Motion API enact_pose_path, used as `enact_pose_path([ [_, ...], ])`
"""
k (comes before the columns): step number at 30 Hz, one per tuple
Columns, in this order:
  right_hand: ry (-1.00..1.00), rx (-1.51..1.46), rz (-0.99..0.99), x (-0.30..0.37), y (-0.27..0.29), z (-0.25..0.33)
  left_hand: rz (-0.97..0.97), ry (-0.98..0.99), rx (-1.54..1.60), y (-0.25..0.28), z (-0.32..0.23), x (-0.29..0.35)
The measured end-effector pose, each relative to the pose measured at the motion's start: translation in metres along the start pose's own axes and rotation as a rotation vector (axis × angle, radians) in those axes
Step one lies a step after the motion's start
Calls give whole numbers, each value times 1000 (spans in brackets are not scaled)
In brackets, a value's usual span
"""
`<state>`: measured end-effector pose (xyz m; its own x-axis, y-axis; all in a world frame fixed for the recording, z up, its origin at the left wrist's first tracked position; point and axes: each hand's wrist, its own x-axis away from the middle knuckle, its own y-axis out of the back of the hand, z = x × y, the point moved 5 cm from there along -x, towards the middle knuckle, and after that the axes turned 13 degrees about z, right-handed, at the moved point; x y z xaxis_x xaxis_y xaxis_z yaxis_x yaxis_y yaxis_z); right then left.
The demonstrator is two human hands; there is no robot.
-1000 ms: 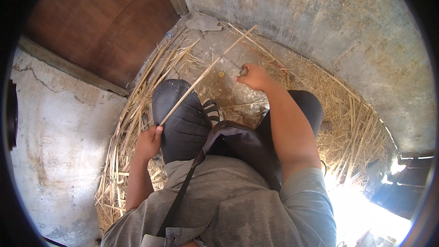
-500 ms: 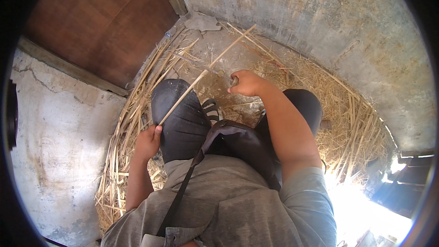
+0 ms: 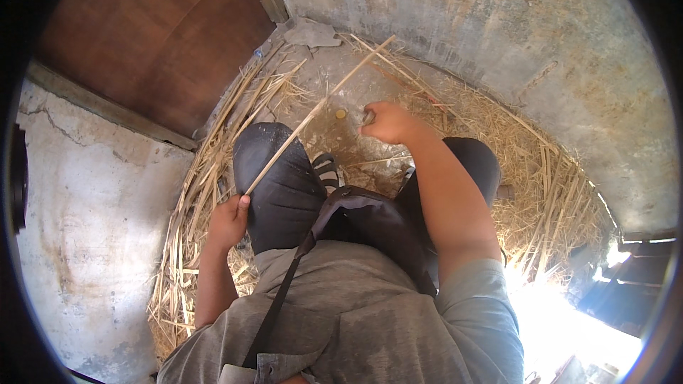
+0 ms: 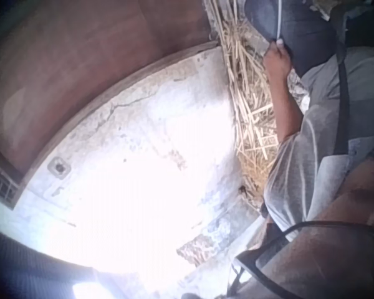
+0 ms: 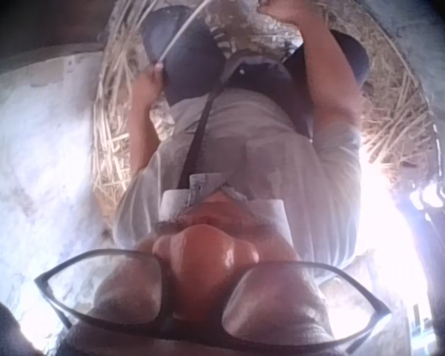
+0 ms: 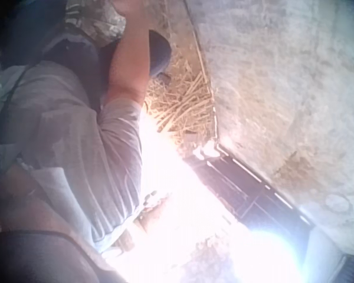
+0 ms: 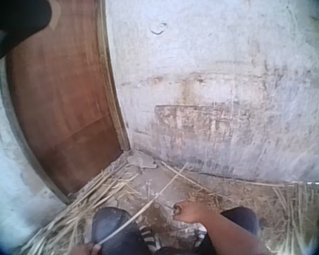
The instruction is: The person sits on a straw-covered floor and uses a knife to split long bamboo strips into thinner pieces. They hold the bamboo with one hand and use the knife to shave and split the material, occasionally adjusting the position of the strips.
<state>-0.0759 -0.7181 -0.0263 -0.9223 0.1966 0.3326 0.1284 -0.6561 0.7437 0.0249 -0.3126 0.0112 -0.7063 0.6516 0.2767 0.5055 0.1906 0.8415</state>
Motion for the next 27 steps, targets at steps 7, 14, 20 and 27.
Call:
enact_pose_path([
  [7, 70, -7, 171, -2, -4, 24, -19, 1, -8, 1, -3, 2],
  [14, 40, -41, 89, 0, -8, 14, 1, -2, -25, 0, -2, -3],
  [20, 67, 28, 83, -5, -10, 11, -9, 0, -23, -1, 1, -3],
  [27, 122, 110, 235, 4, -14, 38, 10, -1, -11, 1, 0, -2],
])
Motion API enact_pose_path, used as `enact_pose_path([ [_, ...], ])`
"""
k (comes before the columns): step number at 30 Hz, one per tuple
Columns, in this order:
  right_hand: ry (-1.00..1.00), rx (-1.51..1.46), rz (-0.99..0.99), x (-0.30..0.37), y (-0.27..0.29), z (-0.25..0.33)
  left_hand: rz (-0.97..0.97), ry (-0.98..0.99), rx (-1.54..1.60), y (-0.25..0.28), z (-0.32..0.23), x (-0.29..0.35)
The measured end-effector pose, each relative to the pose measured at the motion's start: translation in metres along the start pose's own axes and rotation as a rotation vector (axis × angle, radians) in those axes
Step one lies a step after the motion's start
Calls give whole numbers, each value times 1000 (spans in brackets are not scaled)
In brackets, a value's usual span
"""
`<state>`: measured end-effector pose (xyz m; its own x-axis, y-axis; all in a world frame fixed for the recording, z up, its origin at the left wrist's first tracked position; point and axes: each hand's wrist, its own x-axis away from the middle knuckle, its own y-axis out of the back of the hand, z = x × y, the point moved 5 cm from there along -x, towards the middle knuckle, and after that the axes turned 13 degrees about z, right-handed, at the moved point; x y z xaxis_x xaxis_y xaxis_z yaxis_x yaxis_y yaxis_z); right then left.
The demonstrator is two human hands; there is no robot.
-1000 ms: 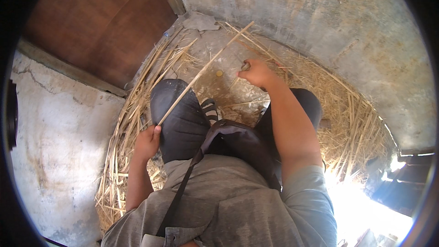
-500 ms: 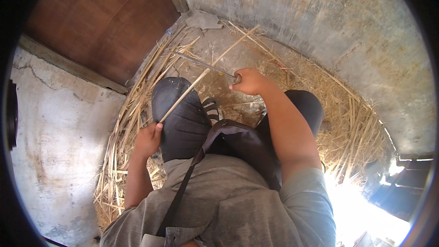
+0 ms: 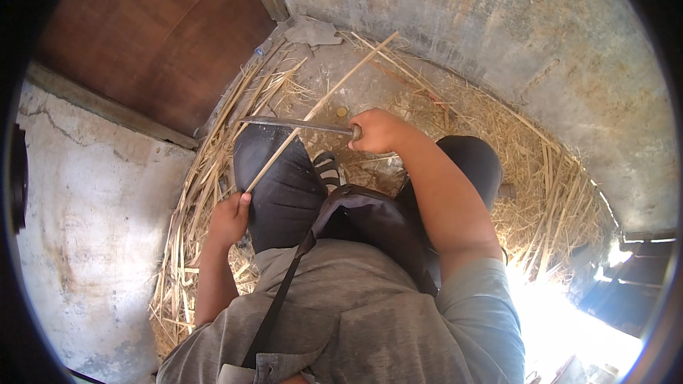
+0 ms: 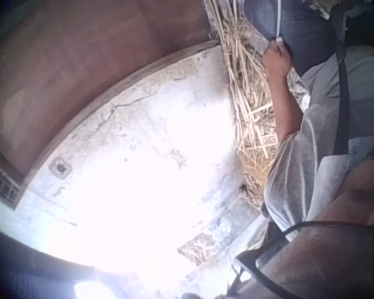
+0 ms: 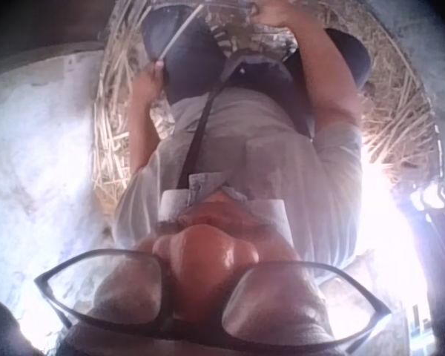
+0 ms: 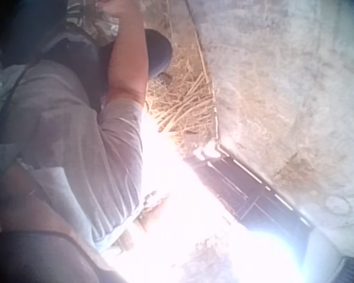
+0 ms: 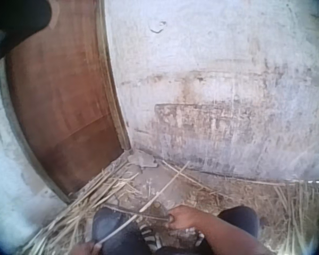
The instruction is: The person sits on a straw-covered floor and uses a knife to split long bamboo strips into thinner pieces. They hold the bamboo with one hand and use the knife to shave and split the material, occasionally adjusting the position of the strips.
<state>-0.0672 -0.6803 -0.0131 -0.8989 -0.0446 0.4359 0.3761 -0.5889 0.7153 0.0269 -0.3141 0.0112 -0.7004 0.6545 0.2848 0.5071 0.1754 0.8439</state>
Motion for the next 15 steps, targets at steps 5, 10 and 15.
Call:
enact_pose_path([
  [5, -89, -43, -122, 0, 14, -34, -1, 24, -15, 2, -7, 0],
  [10, -65, -75, -182, 1, 5, -29, 10, 3, -3, 2, -5, -1],
  [15, 42, 6, -51, -8, -10, -4, 10, 17, -21, 2, -7, -2],
])
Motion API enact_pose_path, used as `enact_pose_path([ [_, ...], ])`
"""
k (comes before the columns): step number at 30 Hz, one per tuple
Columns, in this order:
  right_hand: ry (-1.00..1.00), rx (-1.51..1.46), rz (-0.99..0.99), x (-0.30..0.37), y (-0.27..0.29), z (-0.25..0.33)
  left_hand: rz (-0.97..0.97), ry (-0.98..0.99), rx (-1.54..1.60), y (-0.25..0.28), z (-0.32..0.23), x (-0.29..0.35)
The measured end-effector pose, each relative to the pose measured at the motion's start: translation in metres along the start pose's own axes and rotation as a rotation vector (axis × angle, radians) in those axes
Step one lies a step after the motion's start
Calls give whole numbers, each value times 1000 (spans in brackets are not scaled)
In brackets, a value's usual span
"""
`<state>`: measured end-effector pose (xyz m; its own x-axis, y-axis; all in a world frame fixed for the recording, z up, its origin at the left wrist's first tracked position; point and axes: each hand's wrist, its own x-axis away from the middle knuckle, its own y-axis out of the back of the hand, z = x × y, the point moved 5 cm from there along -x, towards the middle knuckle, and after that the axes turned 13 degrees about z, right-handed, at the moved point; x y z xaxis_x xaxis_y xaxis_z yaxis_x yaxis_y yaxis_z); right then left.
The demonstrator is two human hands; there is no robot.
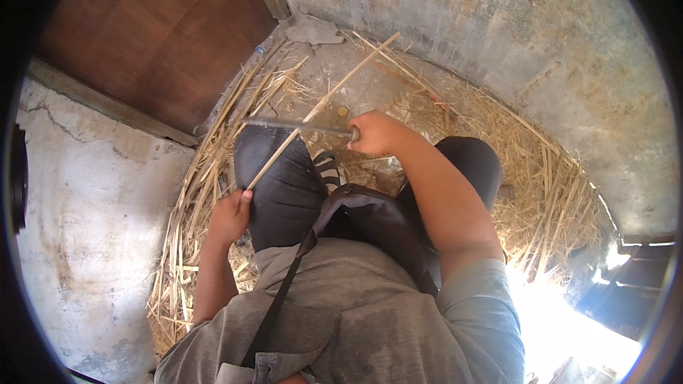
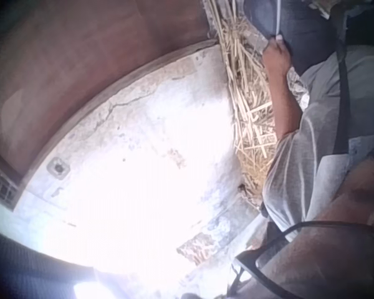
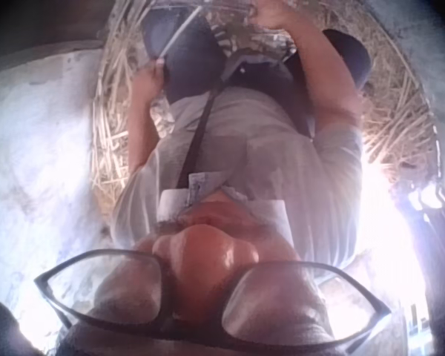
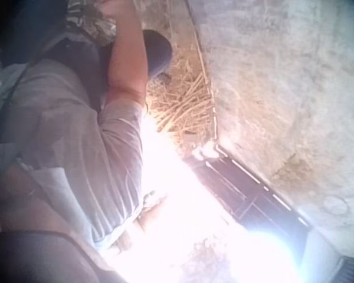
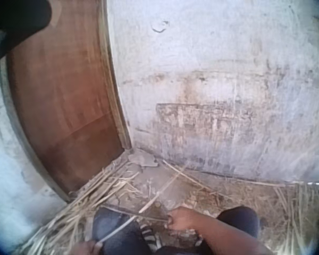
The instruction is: The person sits on a straw-covered floor and uses a knife to split long bamboo strips into thinner pieces. They hold the bamboo with one hand and use the knife to shave and split the material, occasionally adjusting the position of the strips.
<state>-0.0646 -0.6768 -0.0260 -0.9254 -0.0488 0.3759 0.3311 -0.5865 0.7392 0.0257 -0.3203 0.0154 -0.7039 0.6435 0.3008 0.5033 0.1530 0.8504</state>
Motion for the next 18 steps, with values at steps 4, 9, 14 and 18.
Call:
enact_pose_path([
  [4, 16, 15, -47, -2, 4, 8, -20, -9, -4, 0, 1, 1],
  [9, -179, -66, -124, 11, 31, -29, -25, -49, -34, -1, -2, -1],
  [14, -126, -100, -229, 13, 20, -26, -1, -49, 4, -2, -1, -2],
  [18, -28, -23, -212, 4, 13, -23, -9, -38, -18, -2, -4, -2],
])
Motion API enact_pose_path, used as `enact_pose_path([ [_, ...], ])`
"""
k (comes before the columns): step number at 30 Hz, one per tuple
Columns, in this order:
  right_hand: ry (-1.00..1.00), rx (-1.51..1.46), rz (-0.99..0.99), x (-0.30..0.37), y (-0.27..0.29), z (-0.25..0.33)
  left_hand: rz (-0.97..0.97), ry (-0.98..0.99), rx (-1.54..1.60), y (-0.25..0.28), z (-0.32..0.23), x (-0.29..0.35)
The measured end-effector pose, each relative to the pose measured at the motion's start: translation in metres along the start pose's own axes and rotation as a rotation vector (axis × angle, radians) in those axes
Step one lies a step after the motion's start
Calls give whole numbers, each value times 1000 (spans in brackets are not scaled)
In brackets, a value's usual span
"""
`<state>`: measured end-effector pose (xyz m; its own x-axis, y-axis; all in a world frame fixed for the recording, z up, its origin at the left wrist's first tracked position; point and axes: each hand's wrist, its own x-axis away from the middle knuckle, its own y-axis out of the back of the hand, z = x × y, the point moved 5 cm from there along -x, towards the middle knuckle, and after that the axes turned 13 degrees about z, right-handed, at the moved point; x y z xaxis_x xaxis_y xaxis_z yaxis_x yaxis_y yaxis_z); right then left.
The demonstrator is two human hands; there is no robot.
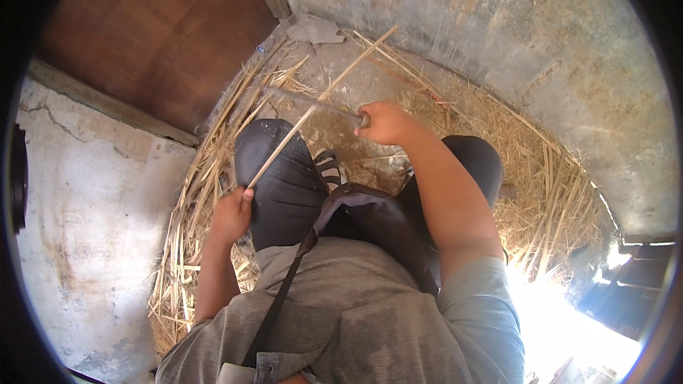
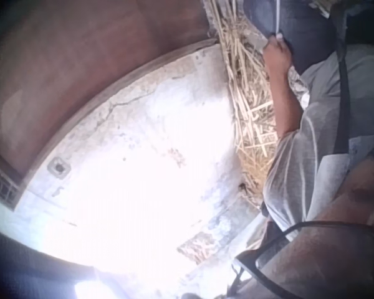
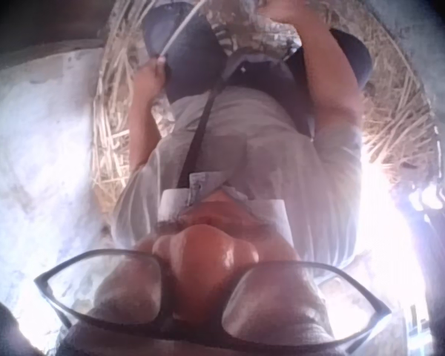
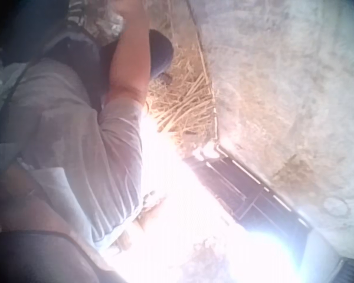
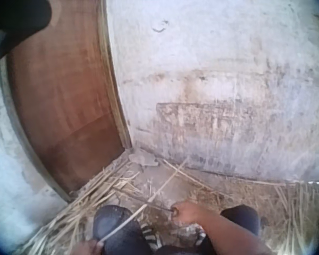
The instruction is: The person sits on a straw-covered floor and uses a knife to split long bamboo strips into thinner pieces. They hold the bamboo with one hand and use the knife to shave and split the material, occasionally adjusting the position of the strips.
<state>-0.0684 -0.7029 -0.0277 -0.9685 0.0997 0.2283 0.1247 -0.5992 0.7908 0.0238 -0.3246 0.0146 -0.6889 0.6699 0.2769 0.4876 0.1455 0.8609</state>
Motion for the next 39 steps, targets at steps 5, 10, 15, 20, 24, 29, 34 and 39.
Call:
enact_pose_path([
  [5, 77, 43, 150, -3, -14, 30, -10, -6, -18, 0, 1, 1],
  [10, -172, 20, -193, -3, 12, -30, -18, -13, -31, 0, 0, 1],
  [15, -465, -524, -308, 3, 37, -98, -20, -43, -37, 1, 3, 1],
  [20, -276, -201, -279, 8, 24, -44, -1, -13, 35, 0, 2, -1],
  [24, 10, -28, 8, -8, -11, 13, 4, 3, 52, 3, 4, -1],
  [29, -28, -43, 141, -3, 1, 35, 0, -8, 57, 2, 5, 1],
  [34, -245, -134, -151, 2, 18, -31, 18, -2, 37, 1, 4, -2],
  [39, -166, -146, -81, 2, 12, -24, 8, -5, 44, 1, 3, -1],
])
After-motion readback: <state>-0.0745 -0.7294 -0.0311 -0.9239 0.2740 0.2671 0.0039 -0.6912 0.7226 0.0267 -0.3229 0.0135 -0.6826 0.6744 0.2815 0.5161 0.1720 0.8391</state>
